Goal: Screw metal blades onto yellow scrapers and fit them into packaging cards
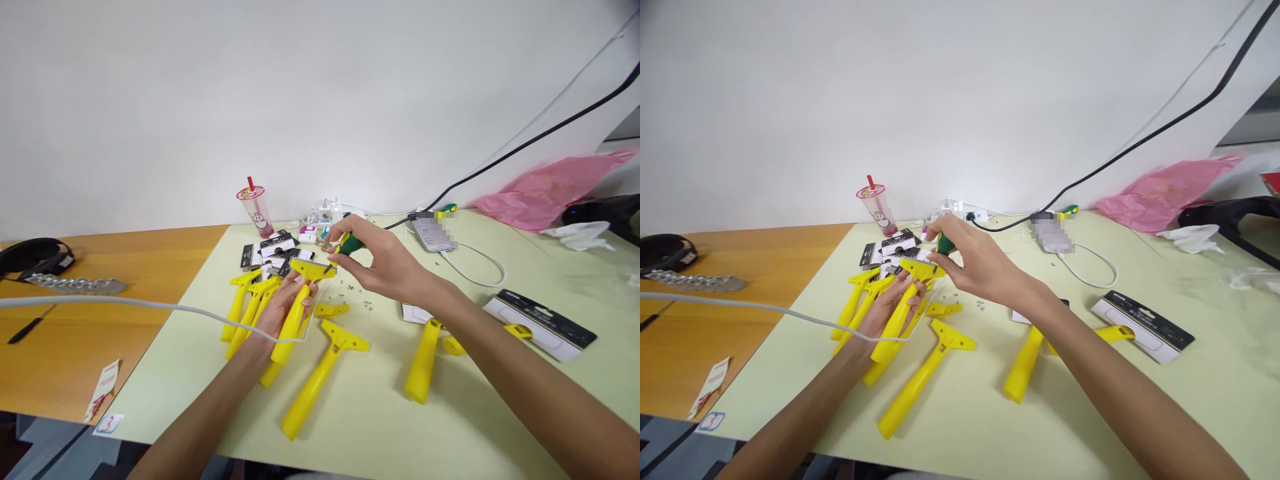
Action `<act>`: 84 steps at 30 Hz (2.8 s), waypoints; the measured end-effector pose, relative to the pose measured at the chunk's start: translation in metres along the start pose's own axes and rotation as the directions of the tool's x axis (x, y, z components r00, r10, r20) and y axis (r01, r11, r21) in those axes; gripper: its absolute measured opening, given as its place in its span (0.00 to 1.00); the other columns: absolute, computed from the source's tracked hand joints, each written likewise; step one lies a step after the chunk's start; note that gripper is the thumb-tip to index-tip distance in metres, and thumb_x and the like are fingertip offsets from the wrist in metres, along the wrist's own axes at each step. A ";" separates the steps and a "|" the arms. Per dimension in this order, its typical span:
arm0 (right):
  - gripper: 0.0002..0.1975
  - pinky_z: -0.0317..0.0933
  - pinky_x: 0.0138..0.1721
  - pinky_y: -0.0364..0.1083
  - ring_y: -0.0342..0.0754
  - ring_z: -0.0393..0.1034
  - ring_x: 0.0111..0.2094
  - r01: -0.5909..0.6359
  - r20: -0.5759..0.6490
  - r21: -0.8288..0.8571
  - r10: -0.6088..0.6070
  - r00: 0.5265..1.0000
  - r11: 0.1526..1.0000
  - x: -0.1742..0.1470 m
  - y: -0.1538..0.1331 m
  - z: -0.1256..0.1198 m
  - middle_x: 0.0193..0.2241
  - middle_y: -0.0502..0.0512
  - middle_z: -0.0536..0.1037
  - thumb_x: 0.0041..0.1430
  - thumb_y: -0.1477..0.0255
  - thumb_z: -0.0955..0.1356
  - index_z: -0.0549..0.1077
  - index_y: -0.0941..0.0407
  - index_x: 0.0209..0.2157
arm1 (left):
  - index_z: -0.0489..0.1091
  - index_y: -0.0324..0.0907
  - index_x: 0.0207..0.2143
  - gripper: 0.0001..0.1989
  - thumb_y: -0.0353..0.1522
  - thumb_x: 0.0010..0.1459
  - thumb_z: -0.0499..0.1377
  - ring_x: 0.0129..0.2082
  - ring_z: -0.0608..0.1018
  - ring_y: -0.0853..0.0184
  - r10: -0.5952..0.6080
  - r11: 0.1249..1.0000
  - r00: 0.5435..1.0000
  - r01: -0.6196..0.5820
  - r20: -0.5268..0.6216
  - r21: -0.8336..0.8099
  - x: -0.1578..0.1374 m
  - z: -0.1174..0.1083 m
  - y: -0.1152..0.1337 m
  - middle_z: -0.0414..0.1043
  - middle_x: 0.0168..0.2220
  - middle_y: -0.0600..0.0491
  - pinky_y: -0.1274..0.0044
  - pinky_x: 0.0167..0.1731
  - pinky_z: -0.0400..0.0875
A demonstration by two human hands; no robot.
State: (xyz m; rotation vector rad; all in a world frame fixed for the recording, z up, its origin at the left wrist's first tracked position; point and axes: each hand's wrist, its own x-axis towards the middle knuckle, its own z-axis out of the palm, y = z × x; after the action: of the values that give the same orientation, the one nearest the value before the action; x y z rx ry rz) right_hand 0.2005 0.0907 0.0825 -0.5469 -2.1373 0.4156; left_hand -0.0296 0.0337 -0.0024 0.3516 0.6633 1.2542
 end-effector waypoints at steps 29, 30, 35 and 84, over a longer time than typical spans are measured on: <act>0.17 0.73 0.54 0.55 0.53 0.79 0.50 -0.002 0.095 -0.005 0.003 0.995 1.000 -0.002 0.002 0.000 0.55 0.59 0.79 0.74 0.72 0.68 0.65 0.49 0.60 | 0.68 0.47 0.54 0.24 0.24 0.60 0.72 0.37 0.82 0.70 0.010 1.000 1.000 -0.010 -0.010 0.022 0.003 -0.006 -0.001 0.76 0.47 0.49 0.85 0.28 0.75; 0.19 0.73 0.55 0.55 0.53 0.79 0.52 -0.033 0.132 0.031 0.029 0.991 0.999 -0.003 0.002 -0.001 0.56 0.59 0.78 0.73 0.73 0.67 0.64 0.48 0.62 | 0.69 0.47 0.54 0.24 0.25 0.60 0.72 0.37 0.82 0.70 0.013 0.999 1.000 -0.012 -0.009 0.029 0.004 -0.006 0.000 0.76 0.47 0.49 0.85 0.28 0.76; 0.16 0.77 0.56 0.54 0.53 0.81 0.52 -0.098 0.154 0.118 0.079 0.985 0.988 -0.003 0.001 -0.003 0.54 0.55 0.80 0.74 0.72 0.67 0.68 0.47 0.59 | 0.69 0.47 0.54 0.24 0.25 0.60 0.72 0.36 0.82 0.71 0.017 0.999 1.000 -0.017 0.005 0.033 0.004 -0.007 0.001 0.76 0.47 0.49 0.85 0.28 0.76; 0.14 0.59 0.32 0.47 0.51 0.74 0.32 -0.411 0.428 -0.328 0.522 0.738 0.850 -0.002 0.038 -0.026 0.34 0.52 0.81 0.63 0.63 0.75 0.70 0.51 0.45 | 0.73 0.47 0.47 0.18 0.21 0.59 0.69 0.39 0.82 0.72 0.170 0.984 0.985 -0.168 0.021 -0.064 -0.003 0.006 0.007 0.73 0.41 0.53 0.88 0.25 0.69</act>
State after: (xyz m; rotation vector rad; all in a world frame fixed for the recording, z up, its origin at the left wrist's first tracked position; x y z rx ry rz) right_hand 0.2312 0.1245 0.0778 -1.2387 -2.5521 0.6732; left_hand -0.0317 0.0333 0.0067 0.3781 0.5794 1.4262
